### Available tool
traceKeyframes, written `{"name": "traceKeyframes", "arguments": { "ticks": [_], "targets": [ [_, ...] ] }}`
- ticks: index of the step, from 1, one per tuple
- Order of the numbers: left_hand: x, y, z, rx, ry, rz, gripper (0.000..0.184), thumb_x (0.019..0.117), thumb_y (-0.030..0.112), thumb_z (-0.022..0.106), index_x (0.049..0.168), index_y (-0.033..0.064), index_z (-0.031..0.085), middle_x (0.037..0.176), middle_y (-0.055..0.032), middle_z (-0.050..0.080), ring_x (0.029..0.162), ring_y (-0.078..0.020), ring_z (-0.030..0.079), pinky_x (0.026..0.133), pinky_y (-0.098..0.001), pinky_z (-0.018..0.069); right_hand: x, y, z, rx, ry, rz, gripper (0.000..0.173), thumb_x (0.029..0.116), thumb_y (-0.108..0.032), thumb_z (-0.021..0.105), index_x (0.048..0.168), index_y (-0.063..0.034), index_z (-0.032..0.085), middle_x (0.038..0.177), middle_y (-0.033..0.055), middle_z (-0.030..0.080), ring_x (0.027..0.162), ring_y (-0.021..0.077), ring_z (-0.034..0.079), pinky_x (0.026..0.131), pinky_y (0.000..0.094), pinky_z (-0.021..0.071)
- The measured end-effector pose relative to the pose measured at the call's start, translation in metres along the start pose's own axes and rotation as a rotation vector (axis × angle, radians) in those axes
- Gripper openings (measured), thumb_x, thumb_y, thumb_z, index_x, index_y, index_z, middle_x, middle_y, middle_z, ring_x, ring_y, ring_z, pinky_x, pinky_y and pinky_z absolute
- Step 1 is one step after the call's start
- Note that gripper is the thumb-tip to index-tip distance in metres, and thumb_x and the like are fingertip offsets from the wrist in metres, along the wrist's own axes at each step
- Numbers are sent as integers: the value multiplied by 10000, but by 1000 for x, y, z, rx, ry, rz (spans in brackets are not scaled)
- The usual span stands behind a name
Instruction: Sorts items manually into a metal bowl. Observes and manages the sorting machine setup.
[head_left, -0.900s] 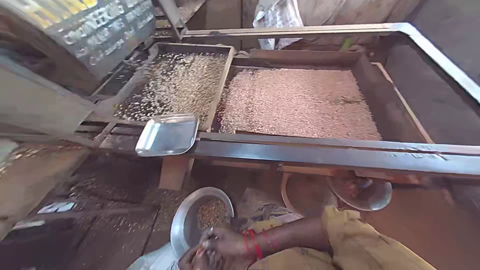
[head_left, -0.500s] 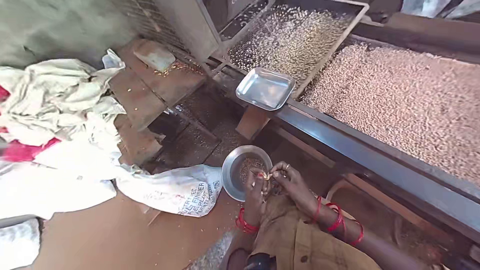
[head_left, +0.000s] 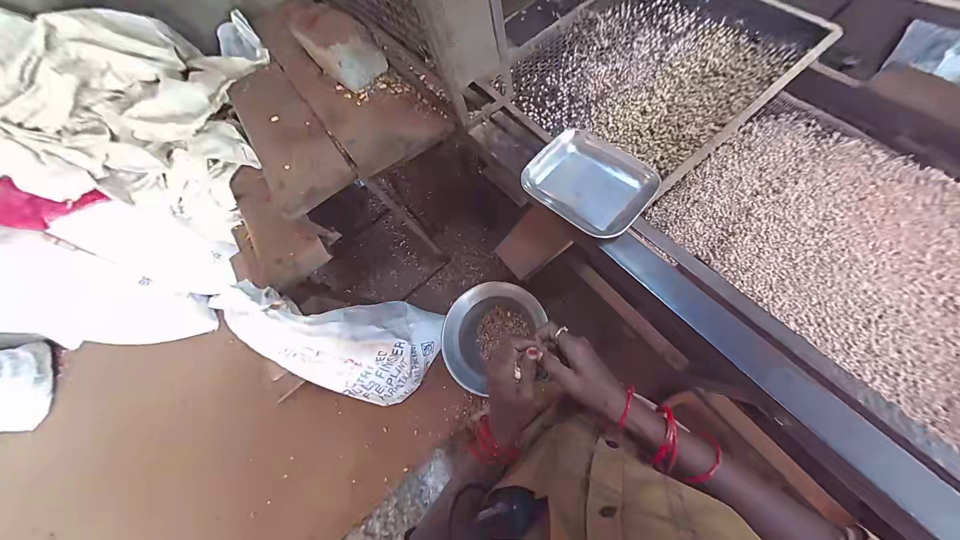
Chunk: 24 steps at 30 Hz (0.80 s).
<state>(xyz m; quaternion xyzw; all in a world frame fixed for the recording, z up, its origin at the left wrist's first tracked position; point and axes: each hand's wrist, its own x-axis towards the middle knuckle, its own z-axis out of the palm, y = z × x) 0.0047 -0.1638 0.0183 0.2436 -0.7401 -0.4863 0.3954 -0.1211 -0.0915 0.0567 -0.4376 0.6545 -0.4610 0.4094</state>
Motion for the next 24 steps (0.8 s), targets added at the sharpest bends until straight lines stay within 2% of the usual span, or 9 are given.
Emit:
{"name": "traceKeyframes", "arguments": {
  "ticks": [1,5,8,10,13,16,18,21,24],
  "targets": [
    [3,-4,-2,86,-11,53,243,1003,98,515,970,-106,643,884,-112,702,810,14,643,797,-132,521,4,1,1,11,0,13,266,965,-87,508,1154,74,603,840,86,615,700,80,550,668,237,468],
    [12,-10,-9,333,-59,164,206,979,93,536,948,-56,675,809,-144,713,738,-99,692,727,-189,553,17,13,7,152,-31,80,267,947,-54,508,1161,78,600,918,85,638,762,61,591,710,240,505],
    [18,-10,-14,385,-80,148,202,968,68,543,947,-57,700,832,-153,735,757,-134,719,741,-220,574,23,16,10,431,-83,213,196,975,-58,469,1139,-6,563,884,-27,578,728,7,564,686,197,499],
    [21,-11,-17,276,-70,29,200,966,50,533,964,-92,673,815,-132,709,727,-67,672,726,-180,545,24,17,10,557,-104,247,204,986,-55,470,1169,-11,549,902,-40,590,745,12,585,707,202,523],
    [21,-12,-16,85,-30,-129,205,980,62,516,1000,-111,625,794,-43,650,664,44,571,658,-129,494,25,12,9,497,-68,241,192,993,-40,528,1172,14,569,897,-33,610,739,-1,595,694,179,520],
    [19,-9,-10,6,11,-185,233,970,55,528,1080,-141,591,814,-21,660,675,62,568,656,-128,490,26,9,7,438,-18,220,134,986,-19,548,1111,10,587,847,-43,614,685,-19,584,642,156,507],
    [18,-9,-7,-47,1,-189,237,978,56,522,1087,-143,590,861,-21,673,713,66,585,689,-125,505,25,9,5,451,4,210,108,992,-27,533,1075,4,595,812,-60,606,660,-27,571,621,146,494],
    [15,-14,-8,-177,-38,-201,204,996,69,505,1092,-87,597,892,43,662,726,80,580,692,-125,513,25,12,3,564,-6,222,102,995,-23,502,1052,-22,586,779,-86,594,644,-30,558,618,149,486],
    [13,-17,-10,-271,-62,-200,109,1012,120,530,1046,44,600,840,131,642,681,104,560,630,-108,497,24,12,5,646,-15,246,116,994,-12,491,1091,-37,548,761,-89,584,622,-21,550,602,153,482]
  ]
}}
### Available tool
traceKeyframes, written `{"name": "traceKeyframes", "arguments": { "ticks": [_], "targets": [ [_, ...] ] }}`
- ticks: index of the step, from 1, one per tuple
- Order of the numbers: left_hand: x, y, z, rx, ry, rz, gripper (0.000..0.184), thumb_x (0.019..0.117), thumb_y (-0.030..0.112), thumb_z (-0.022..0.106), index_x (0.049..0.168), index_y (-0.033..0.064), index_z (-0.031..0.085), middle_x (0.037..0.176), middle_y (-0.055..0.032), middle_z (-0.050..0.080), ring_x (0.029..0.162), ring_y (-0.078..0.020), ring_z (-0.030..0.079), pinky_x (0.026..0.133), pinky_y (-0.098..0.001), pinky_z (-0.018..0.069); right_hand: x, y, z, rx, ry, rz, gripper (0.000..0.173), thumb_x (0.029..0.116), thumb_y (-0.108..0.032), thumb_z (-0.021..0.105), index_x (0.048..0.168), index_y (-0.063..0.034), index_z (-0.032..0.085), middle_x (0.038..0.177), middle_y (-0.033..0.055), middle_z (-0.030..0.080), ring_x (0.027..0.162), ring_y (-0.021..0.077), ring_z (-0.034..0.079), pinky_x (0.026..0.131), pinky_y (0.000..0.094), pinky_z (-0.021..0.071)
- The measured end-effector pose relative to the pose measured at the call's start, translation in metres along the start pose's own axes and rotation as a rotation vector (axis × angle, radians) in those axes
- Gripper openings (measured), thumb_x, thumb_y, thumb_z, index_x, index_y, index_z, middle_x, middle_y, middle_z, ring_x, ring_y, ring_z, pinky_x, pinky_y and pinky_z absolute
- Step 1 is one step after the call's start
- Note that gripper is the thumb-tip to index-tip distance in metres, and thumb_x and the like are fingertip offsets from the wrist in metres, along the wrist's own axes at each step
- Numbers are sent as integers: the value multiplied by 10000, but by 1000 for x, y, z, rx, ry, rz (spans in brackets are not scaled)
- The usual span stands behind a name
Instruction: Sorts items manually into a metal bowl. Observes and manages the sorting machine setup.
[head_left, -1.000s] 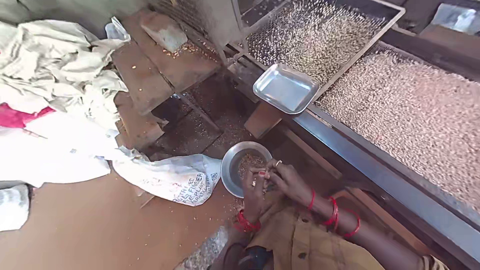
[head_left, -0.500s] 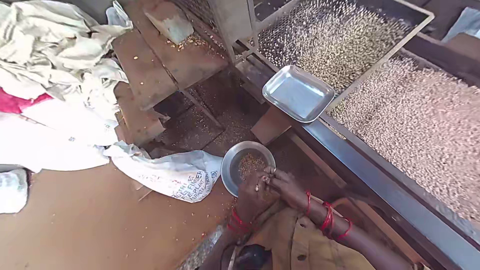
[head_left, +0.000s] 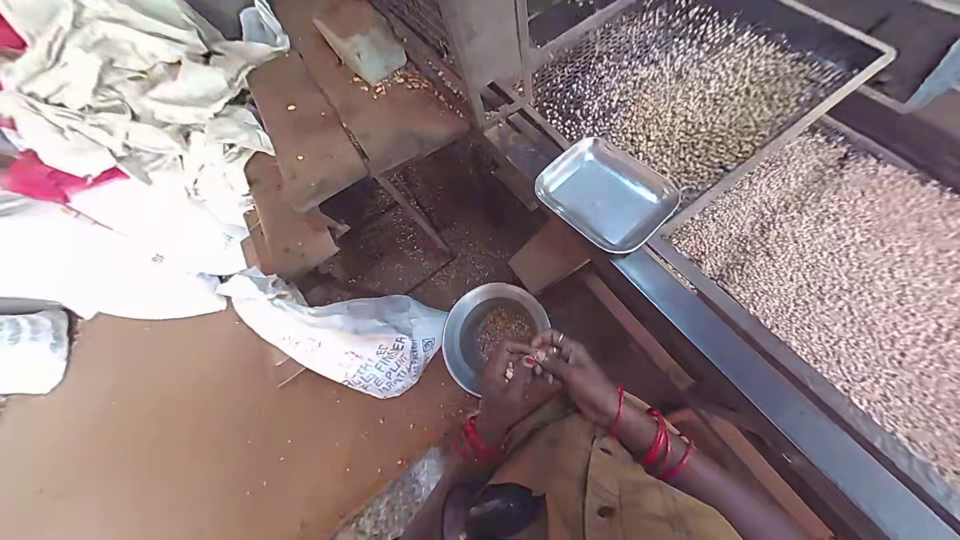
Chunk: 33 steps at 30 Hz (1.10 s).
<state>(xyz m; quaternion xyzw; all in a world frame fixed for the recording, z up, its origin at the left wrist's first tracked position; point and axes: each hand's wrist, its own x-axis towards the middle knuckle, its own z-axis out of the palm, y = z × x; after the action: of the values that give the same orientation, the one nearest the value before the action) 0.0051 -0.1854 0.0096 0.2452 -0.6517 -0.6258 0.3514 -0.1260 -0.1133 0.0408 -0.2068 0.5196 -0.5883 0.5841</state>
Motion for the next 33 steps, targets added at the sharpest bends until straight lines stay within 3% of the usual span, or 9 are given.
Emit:
{"name": "traceKeyframes", "arguments": {
  "ticks": [5,8,12,15,21,24,30,32,33],
  "targets": [
    [0,5,0,-122,6,-173,64,1007,139,500,1046,109,541,773,169,592,592,88,515,555,-116,459,-4,1,3,-71,11,-44,141,999,-63,506,1116,-24,573,827,-81,606,683,-26,571,644,156,496],
    [-2,7,1,-65,42,-166,71,994,107,508,1041,64,540,770,150,585,611,81,525,584,-125,471,-8,4,4,-148,25,-45,214,975,-37,549,1179,20,577,926,-32,636,779,-6,613,727,180,532],
    [-5,6,0,308,46,86,163,926,33,584,991,-116,605,782,-48,633,688,29,581,677,-126,496,-9,6,7,-148,75,-34,239,957,32,563,1195,51,578,1007,19,643,851,7,630,776,180,542],
    [-6,3,-5,632,19,326,170,922,83,630,974,-75,669,794,-147,691,695,-116,657,696,-193,537,-8,7,8,-73,91,-3,229,962,75,529,1178,71,608,1037,43,670,899,23,648,834,207,554],
    [-7,-1,-21,787,-62,338,242,941,65,591,1070,-80,737,998,-199,765,865,-273,767,794,-370,617,-9,8,12,120,75,88,330,1009,76,414,1301,56,567,1179,65,656,927,53,656,836,229,561],
    [-7,-1,-24,791,-72,342,227,934,37,576,1041,-81,738,957,-192,766,828,-249,764,775,-345,617,-9,6,14,156,72,107,385,1016,80,383,1377,56,513,1313,101,614,1031,64,658,915,235,551],
    [-4,7,-39,761,7,232,204,950,64,581,1029,-89,690,766,-147,699,622,-156,653,623,-278,553,-4,7,16,384,84,186,417,1033,60,307,1434,56,420,1207,125,679,1003,141,708,928,278,567],
    [0,11,-48,643,70,135,255,963,73,570,1092,-129,657,743,-97,647,608,-69,566,613,-208,494,-4,11,11,418,93,176,413,1041,26,283,1429,51,423,1232,132,678,1038,156,705,946,285,558],
    [3,12,-52,501,99,52,295,969,70,541,1159,-141,621,739,-45,595,596,-21,498,591,-176,441,-4,10,8,411,124,160,363,1058,-1,290,1361,44,486,1146,105,700,981,140,711,910,275,569]
  ]
}}
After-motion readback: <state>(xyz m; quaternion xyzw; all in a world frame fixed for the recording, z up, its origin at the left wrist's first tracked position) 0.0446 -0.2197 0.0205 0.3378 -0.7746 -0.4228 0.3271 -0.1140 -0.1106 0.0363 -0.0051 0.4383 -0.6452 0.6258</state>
